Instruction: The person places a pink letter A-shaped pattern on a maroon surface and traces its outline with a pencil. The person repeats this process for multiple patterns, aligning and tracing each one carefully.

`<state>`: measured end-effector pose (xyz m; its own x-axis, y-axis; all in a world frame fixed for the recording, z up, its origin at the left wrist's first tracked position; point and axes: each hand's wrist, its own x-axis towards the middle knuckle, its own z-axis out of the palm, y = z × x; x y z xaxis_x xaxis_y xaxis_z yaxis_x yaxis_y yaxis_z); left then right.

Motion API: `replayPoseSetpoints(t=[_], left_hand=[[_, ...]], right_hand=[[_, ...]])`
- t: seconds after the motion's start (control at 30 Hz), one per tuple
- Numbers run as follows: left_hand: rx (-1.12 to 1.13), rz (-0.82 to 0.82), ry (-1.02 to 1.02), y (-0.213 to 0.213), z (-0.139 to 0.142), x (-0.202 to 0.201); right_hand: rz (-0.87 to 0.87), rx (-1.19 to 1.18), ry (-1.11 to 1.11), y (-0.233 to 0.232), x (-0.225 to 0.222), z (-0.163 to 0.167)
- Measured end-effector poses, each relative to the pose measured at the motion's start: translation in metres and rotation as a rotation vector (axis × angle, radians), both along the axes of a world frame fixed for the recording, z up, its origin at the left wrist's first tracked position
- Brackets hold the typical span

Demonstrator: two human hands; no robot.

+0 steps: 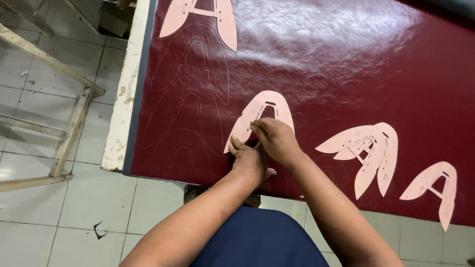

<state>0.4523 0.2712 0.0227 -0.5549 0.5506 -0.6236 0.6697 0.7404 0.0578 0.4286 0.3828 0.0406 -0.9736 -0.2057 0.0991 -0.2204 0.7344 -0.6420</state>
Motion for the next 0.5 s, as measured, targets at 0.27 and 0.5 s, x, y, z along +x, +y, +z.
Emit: replayPoseSetpoints(t=[0.27,0.5], left_hand=[[0.192,0.182,-0.025,-0.003,0.021,0.001],[0.257,0.173,0.065,-0.007,0.031,0.006]], right_hand=[[-0.283,-0.086,-0.054,0.038,0.014,0.002],[-0.458,-0.112,-0.165,0.074,0.041,0.001]])
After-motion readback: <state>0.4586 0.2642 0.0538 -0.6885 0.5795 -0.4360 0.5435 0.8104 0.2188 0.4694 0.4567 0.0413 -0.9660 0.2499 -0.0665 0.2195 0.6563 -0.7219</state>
